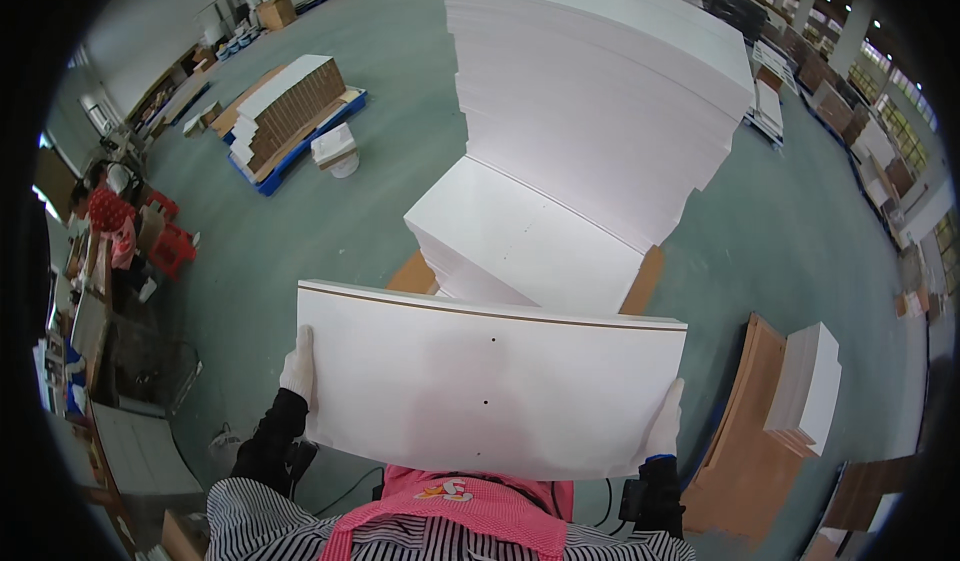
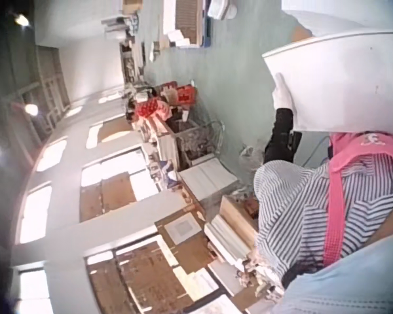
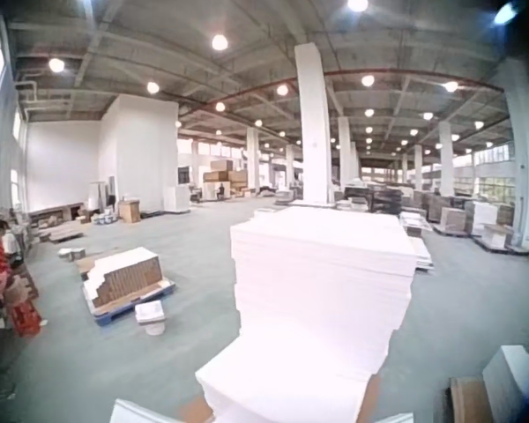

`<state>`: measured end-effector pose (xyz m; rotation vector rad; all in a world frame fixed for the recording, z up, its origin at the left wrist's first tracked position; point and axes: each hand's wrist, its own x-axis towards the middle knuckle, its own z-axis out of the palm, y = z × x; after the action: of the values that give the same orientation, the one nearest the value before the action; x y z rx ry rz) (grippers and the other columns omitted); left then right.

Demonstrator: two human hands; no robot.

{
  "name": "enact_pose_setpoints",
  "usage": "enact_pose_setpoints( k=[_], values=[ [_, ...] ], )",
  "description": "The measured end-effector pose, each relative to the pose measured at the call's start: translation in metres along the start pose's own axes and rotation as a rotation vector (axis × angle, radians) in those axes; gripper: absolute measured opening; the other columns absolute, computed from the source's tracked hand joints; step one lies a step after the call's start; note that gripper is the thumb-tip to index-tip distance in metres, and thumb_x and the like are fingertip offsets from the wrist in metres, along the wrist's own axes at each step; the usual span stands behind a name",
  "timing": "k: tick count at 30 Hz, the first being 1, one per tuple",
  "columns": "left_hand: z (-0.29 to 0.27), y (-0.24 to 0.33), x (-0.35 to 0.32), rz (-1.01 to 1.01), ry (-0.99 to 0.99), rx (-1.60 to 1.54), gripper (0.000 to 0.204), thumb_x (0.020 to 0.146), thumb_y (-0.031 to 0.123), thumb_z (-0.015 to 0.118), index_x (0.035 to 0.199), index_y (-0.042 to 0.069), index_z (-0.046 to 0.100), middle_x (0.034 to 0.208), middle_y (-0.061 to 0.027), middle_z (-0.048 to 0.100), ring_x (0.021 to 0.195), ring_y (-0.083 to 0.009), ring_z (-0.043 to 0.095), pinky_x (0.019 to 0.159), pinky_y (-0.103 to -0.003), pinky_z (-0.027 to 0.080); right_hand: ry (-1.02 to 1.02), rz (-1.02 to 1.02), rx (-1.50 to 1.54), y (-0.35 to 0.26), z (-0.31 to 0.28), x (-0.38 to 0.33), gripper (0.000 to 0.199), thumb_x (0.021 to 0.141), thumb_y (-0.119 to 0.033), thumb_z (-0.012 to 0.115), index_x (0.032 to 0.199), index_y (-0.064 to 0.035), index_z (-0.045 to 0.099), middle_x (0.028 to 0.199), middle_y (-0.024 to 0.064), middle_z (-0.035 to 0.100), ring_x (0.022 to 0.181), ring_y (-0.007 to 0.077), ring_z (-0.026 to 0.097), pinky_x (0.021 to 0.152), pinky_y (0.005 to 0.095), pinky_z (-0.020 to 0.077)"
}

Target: Taking white furniture panels from a workbench and stacking them onto a larger palletized stack on the floor.

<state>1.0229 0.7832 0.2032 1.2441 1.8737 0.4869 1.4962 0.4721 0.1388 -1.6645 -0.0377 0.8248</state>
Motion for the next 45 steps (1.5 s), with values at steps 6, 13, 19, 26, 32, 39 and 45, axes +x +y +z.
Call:
enact_pose_setpoints(
  k=[6, 13, 19, 26, 32, 39, 45],
  values=[
    [0.036, 0.085, 0.161, 0.065, -0.200, 0.169, 0.093, 0.085, 0.074, 0.030, 0.123, -0.006, 0.057, 0.115, -0.0231, 0.063, 0.111, -0.0331, 0.058, 0.099, -0.036, 0.039, 0.208, 0.152, 0.082, -0.001, 0.105, 0.011, 0.085, 0.092, -0.067, 0.032, 0.137, 0.0035, 0.042, 0.131, 0.0134, 0.052, 0.117, 0.0258, 0.051, 0.100, 0.0337, 0.0391],
    [0.114, 0.124, 0.325, 0.128, -0.443, 0.361, 0.098, 0.084, 0.076, 0.026, 0.132, -0.007, 0.048, 0.129, -0.0248, 0.055, 0.123, -0.0357, 0.049, 0.105, -0.036, 0.034, 0.491, 0.290, 0.015, 0.059, 0.148, 0.049, 0.093, 0.087, -0.072, 0.037, 0.137, 0.0061, 0.042, 0.132, 0.0169, 0.052, 0.118, 0.0273, 0.051, 0.100, 0.0356, 0.0396],
    [0.163, 0.171, 0.365, 0.208, -0.506, 0.548, 0.098, 0.085, 0.076, 0.026, 0.126, -0.009, 0.052, 0.122, -0.0255, 0.058, 0.119, -0.0363, 0.053, 0.102, -0.036, 0.037, 0.583, 0.424, -0.194, 0.051, 0.175, 0.088, 0.103, 0.085, -0.077, 0.030, 0.125, 0.0166, 0.048, 0.123, 0.0256, 0.058, 0.116, 0.0314, 0.055, 0.099, 0.0349, 0.0401],
    [0.232, 0.207, 0.412, 0.346, -0.567, 0.655, 0.093, 0.086, 0.075, 0.026, 0.121, -0.005, 0.059, 0.116, -0.0267, 0.061, 0.112, -0.0391, 0.056, 0.098, -0.040, 0.041, 0.515, 0.439, -0.408, 0.013, 0.159, 0.158, 0.101, 0.085, -0.076, 0.027, 0.129, 0.0122, 0.048, 0.123, 0.0234, 0.058, 0.114, 0.0301, 0.056, 0.098, 0.0346, 0.0399],
    [0.279, 0.209, 0.459, 0.162, -0.593, 0.511, 0.089, 0.088, 0.067, 0.039, 0.130, -0.011, 0.047, 0.125, -0.0203, 0.058, 0.109, -0.0302, 0.059, 0.095, -0.036, 0.044, 0.467, 0.403, -0.572, -0.003, 0.138, 0.232, 0.111, 0.080, -0.082, 0.020, 0.124, 0.0161, 0.049, 0.127, 0.0360, 0.049, 0.129, 0.0428, 0.042, 0.107, 0.0381, 0.0307],
    [0.271, 0.264, 0.449, 0.440, -0.440, 0.789, 0.076, 0.089, 0.065, 0.038, 0.113, -0.003, 0.064, 0.110, -0.0225, 0.065, 0.109, -0.0334, 0.060, 0.093, -0.042, 0.044, 0.409, 0.371, -0.862, -0.045, 0.113, 0.238, 0.103, 0.084, -0.078, 0.023, 0.117, 0.0138, 0.056, 0.117, 0.0326, 0.058, 0.120, 0.0424, 0.051, 0.101, 0.0407, 0.0370],
    [0.088, 0.162, 0.523, -0.347, -0.459, -0.450, 0.088, 0.088, 0.066, 0.044, 0.139, -0.005, 0.033, 0.148, -0.0237, 0.029, 0.139, -0.0340, 0.026, 0.113, -0.047, 0.024, 0.536, 0.332, -0.070, -0.049, 0.096, 0.134, 0.068, 0.093, -0.056, 0.045, 0.105, 0.0078, 0.062, 0.091, 0.0195, 0.068, 0.074, 0.0249, 0.068, 0.068, 0.0352, 0.0550]
  ],
)
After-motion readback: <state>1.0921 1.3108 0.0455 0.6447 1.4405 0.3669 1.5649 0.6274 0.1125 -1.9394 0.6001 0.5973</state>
